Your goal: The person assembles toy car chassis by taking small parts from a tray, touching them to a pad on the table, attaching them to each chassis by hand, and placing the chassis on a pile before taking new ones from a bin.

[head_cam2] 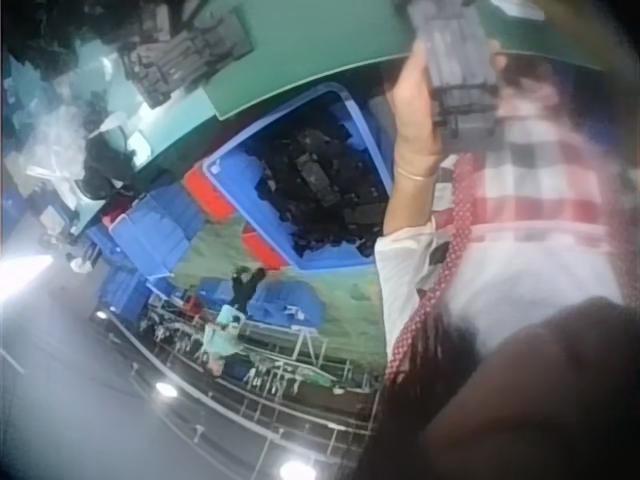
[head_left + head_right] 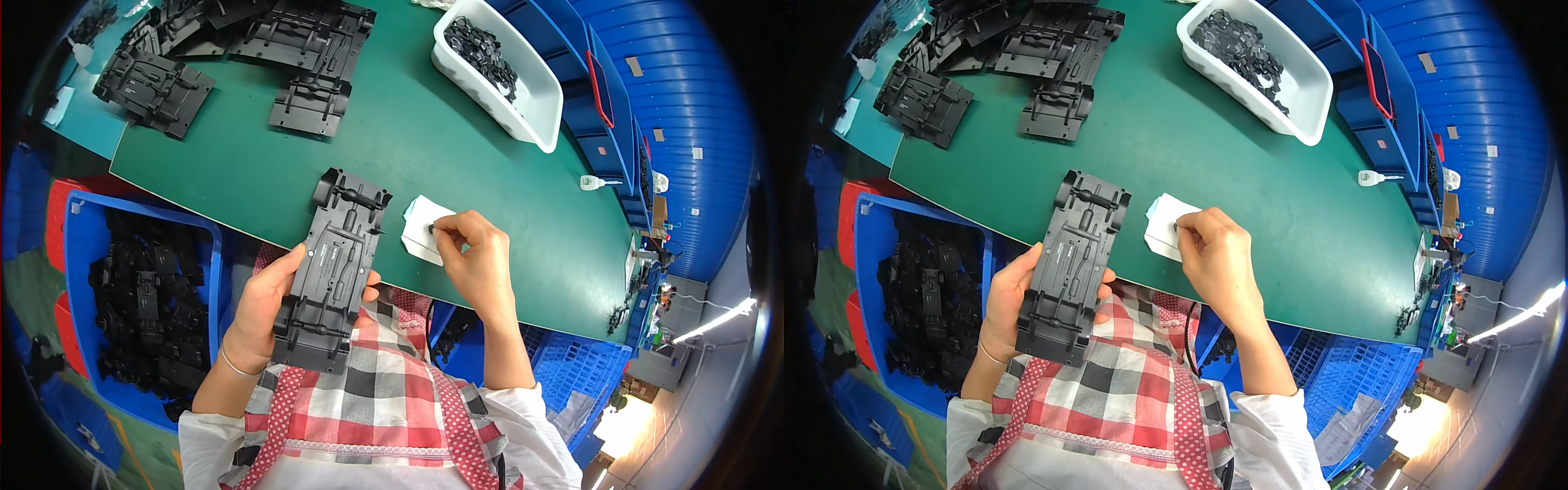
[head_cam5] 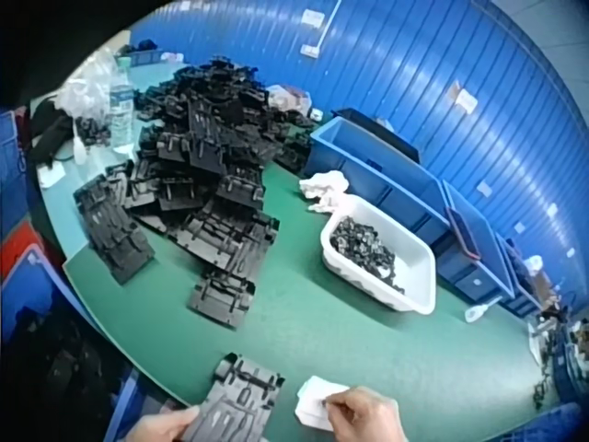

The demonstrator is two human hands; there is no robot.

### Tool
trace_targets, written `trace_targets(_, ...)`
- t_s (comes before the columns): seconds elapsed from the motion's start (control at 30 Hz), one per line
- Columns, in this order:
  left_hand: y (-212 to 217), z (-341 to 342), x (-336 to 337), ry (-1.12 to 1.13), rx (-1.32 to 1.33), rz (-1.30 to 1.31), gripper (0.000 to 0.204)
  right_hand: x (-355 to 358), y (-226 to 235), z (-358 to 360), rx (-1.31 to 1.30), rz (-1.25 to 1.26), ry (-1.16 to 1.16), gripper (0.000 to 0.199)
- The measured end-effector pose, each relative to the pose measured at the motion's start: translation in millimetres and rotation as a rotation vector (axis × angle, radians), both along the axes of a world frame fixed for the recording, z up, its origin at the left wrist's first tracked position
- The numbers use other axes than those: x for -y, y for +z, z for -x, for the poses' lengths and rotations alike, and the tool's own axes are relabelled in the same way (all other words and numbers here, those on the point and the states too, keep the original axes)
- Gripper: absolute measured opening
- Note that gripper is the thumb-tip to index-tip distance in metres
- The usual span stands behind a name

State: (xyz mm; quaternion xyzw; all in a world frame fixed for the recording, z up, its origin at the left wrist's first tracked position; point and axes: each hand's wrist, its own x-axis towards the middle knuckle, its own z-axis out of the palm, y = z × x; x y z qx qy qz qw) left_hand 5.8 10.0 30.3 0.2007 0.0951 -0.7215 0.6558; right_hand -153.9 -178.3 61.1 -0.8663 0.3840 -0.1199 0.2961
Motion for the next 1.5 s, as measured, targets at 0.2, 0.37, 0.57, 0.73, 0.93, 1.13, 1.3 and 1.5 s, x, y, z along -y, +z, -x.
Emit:
trace_targets(0.2,2,1,-1,0.01,-0.01,-0.025,0.06,18,6,11,0.253,-0.588,-0.263,0.011)
trace_targets(0.37,1,3,0,-0.002,-0.003,-0.034,0.062,24,7,17,0.461,-0.915,-0.304,0.012)
trace_targets(0.57,8,4,1,-0.013,0.053,-0.04,0.056,25,3,20,0.492,-1.011,-0.278,0.014)
trace_targets(0.73,9,3,3,-0.035,0.08,-0.03,0.056,10,-2,16,0.264,-0.489,-0.183,0.01)
trace_targets(0.93,9,3,2,-0.025,0.055,-0.035,0.056,-4,-4,1,0.057,-0.006,0.049,0.008)
trace_targets(1.13,11,1,2,-0.041,0.076,-0.044,0.057,-5,-4,-1,0.022,0.076,0.083,0.008)
trace_targets(1.3,10,2,2,-0.043,0.08,-0.043,0.057,-8,-1,0,0.045,0.02,0.091,0.007)
trace_targets(1.5,9,2,4,-0.043,0.056,-0.04,0.057,-5,-3,-2,0.023,0.046,0.121,0.008)
